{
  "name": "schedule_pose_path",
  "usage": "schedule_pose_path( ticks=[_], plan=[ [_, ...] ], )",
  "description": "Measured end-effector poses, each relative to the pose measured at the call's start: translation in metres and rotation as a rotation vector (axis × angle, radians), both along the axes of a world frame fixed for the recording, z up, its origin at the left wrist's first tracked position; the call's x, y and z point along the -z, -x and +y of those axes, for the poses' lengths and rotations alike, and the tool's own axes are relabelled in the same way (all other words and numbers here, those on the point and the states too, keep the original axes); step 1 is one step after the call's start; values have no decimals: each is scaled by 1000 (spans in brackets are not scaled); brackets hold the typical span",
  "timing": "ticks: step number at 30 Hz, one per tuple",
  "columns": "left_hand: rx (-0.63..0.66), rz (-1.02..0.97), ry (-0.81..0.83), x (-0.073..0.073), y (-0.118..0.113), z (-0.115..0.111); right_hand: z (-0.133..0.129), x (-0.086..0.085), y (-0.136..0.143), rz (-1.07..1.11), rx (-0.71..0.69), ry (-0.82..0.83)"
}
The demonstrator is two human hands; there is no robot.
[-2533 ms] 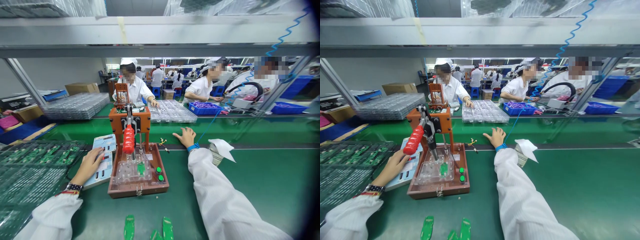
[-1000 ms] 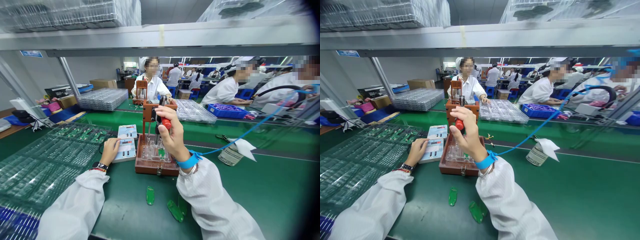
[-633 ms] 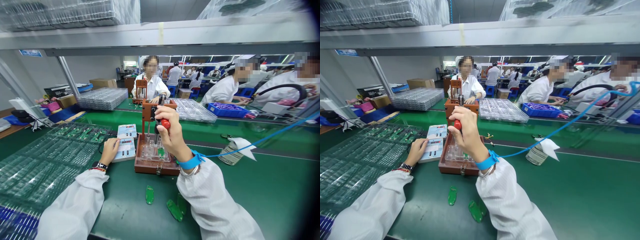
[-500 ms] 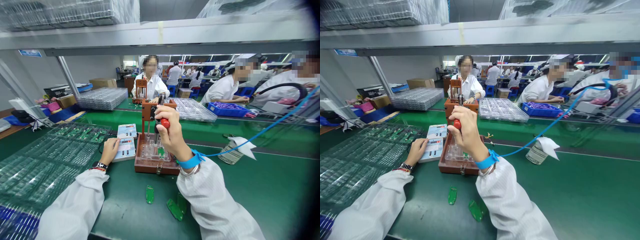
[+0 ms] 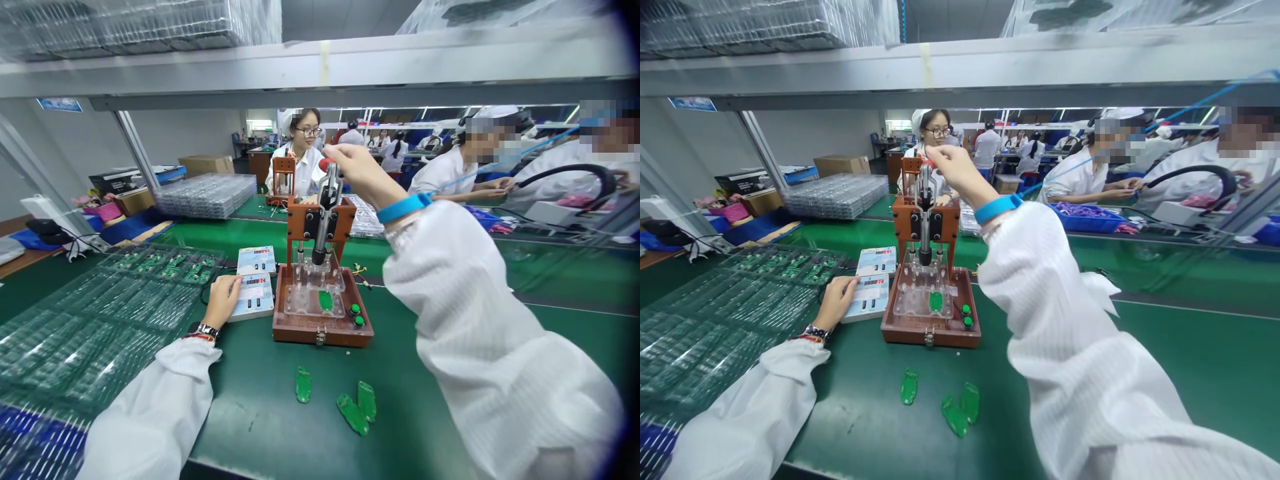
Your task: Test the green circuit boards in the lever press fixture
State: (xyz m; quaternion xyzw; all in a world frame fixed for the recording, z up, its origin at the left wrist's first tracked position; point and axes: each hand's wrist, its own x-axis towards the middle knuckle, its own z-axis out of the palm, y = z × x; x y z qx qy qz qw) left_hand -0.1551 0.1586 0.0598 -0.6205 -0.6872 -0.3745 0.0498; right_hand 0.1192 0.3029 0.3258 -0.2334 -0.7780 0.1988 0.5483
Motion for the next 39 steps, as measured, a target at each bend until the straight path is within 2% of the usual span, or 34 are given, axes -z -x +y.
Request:
schedule_pose_path(
  ticks=[2, 4, 5, 7, 8, 10, 12, 14, 17, 20, 23, 25, 27, 29, 30, 32, 34, 37, 39],
  plan=[
    [-2, 10, -14, -1, -2, -1, 4, 42, -17, 145, 162, -83],
    [-12, 22, -35, -2, -4, -1, -12, 95, -36, 302, 311, -118],
    [-20, 27, -47, -3, -6, -2, -25, 123, -45, 295, 337, -70],
    [-40, 37, -73, -5, -7, -2, -55, 171, -57, 103, 216, 72],
    [-50, 41, -84, -6, -8, -3, -69, 190, -60, 31, 152, 90],
    [-66, 51, -106, -7, -9, -4, -92, 213, -62, -190, 14, 104],
    [-82, 60, -126, -8, -10, -6, -103, 220, -60, -410, -47, 98],
    [-105, 64, -159, -9, -14, -8, -103, 217, -58, -561, -59, 125],
    [-130, 61, -253, -13, -27, -14, -94, 210, -55, -561, -120, 179],
    [-132, 49, -397, -21, -50, -26, -88, 212, -55, -442, -180, 126],
    [-47, 44, -547, -29, -80, -49, -91, 223, -67, -299, -36, 22],
    [140, 88, -583, -30, -100, -71, -92, 237, -87, -240, 125, -23],
    [466, 249, -511, -26, -118, -93, -89, 254, -112, -242, 259, -44],
    [675, 399, -334, -21, -132, -109, -83, 272, -139, -343, 321, -34],
    [712, 433, -223, -17, -137, -115, -80, 280, -150, -425, 321, -15],
    [690, 409, -16, -11, -143, -120, -76, 291, -166, -606, 292, 32],
    [659, 344, 126, -5, -143, -120, -79, 292, -171, -703, 300, 52],
    [650, 266, 202, 0, -140, -118, -97, 278, -164, -604, 366, -28],
    [676, 238, 160, -1, -137, -117, -119, 262, -154, -471, 285, -145]
  ],
)
